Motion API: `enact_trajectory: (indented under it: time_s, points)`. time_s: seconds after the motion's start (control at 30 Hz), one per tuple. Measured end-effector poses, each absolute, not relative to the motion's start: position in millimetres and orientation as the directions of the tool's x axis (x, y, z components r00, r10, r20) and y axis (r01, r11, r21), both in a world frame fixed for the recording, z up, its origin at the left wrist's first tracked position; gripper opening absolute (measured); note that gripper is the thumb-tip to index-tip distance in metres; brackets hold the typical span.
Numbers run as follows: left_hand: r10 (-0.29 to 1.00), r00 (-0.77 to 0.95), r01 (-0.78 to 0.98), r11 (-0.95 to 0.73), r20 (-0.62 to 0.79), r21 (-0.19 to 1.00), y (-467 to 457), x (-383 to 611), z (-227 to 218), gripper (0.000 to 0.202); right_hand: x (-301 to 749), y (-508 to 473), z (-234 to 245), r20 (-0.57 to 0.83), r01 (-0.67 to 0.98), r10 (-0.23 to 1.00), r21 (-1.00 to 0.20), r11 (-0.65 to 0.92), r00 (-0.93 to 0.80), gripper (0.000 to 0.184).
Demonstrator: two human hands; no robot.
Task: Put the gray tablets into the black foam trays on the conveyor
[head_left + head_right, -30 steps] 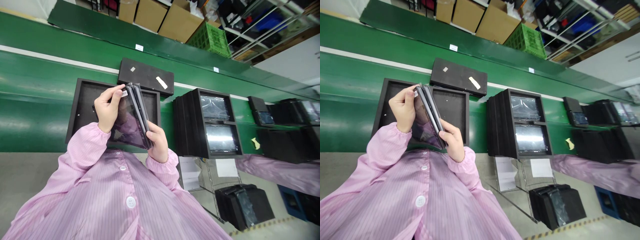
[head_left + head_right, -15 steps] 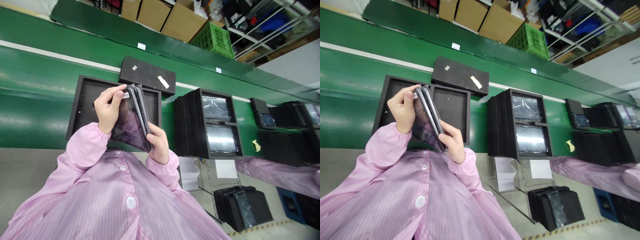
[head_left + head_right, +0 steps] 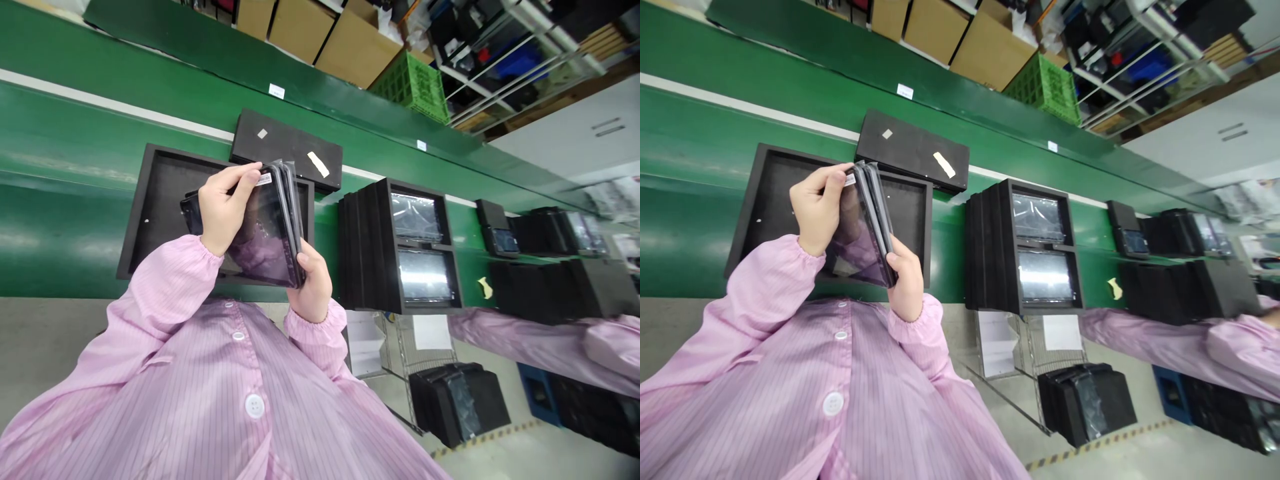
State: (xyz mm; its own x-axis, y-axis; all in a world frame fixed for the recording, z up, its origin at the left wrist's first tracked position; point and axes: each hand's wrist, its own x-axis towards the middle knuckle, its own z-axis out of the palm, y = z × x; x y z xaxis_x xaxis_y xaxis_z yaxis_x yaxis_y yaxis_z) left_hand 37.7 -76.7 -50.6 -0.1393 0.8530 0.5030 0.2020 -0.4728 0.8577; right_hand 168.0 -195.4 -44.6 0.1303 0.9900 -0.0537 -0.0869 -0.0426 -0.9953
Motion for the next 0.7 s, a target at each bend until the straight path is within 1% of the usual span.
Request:
enact_trajectory:
  time_s: [0.1,0.2,0.37,0.6,0.7]
  points:
    - [0.866,-0.12,0.194,-0.459,0.486,0.867,-73.6,42.0,-51.9,0.043,166.4,-193.5,-43.7,-0.096,-0.197,0.975,-0.979,-0.055,0.202,0.048]
    - [0.874,-0.102,0.174,-0.455,0.476,0.873,-72.0,45.4,-52.5,0.042,166.6,-191.9,-45.1,-0.127,-0.239,0.966,-0.968,-0.072,0.226,0.05]
    - [0.875,-0.093,0.166,-0.457,0.475,0.874,-71.0,49.1,-53.2,0.04,168.3,-190.3,-49.0,-0.151,-0.271,0.956,-0.959,-0.08,0.252,0.053]
    - [0.883,-0.091,0.172,-0.442,0.461,0.88,-68.4,51.1,-54.8,0.039,169.1,-188.8,-48.7,-0.179,-0.31,0.949,-0.946,-0.093,0.261,0.05]
    - [0.881,-0.09,0.171,-0.446,0.465,0.879,-68.1,51.2,-54.5,0.038,170.3,-189.7,-50.1,-0.156,-0.325,0.958,-0.943,-0.072,0.241,0.047]
